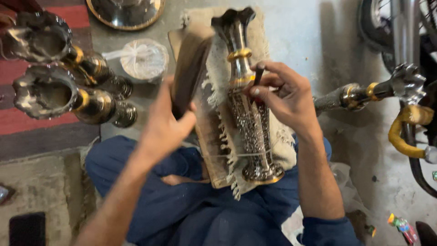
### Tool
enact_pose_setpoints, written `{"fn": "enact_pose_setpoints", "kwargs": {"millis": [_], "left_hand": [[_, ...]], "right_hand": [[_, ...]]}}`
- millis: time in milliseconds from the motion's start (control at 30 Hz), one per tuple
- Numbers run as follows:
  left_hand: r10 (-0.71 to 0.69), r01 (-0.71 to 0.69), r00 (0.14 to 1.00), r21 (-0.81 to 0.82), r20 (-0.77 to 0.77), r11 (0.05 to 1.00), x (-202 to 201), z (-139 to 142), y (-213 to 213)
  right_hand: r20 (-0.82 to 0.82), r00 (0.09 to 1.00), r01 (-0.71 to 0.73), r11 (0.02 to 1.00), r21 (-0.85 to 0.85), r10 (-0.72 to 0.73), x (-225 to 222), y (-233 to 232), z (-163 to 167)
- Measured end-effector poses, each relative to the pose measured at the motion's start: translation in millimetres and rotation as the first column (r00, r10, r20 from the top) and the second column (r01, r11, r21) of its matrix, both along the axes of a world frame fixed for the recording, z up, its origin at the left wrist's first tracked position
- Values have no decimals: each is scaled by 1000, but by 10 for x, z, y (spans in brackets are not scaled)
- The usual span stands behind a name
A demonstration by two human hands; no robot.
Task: The person sits cross-legged on the floor with an ornate brass vase resting on a cloth-covered board on their lap. They hold a chisel against the vase's engraved surface and strike it with a wooden mallet, repositioning the chisel repeatedly to chase the decorative pattern around the vase body.
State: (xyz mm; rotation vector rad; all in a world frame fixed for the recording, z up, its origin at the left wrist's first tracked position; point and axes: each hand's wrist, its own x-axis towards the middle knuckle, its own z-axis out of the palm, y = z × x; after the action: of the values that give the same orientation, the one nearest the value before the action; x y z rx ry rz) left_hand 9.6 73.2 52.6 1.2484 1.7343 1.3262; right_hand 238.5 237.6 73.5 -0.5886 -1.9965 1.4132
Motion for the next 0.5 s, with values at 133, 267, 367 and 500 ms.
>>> {"fn": "enact_pose_setpoints", "kwargs": {"millis": [133,267,367,500], "left_hand": [[-52,45,990,-57,-133,997,-263,296,76],[-58,121,697,38,-714,992,-380,549,113],[7,172,691,173,-723,970,-374,613,153],[10,110,623,100,-782,989,-360,549,134]], "right_hand": [[21,1000,14,1000,27,-15,-2,-6,-16],[31,999,19,998,62,-21,-11,-9,13],[47,999,22,1000,19,-23,-23,-4,31],[14,1000,-6,1000,5,6,-32,13,29]]}}
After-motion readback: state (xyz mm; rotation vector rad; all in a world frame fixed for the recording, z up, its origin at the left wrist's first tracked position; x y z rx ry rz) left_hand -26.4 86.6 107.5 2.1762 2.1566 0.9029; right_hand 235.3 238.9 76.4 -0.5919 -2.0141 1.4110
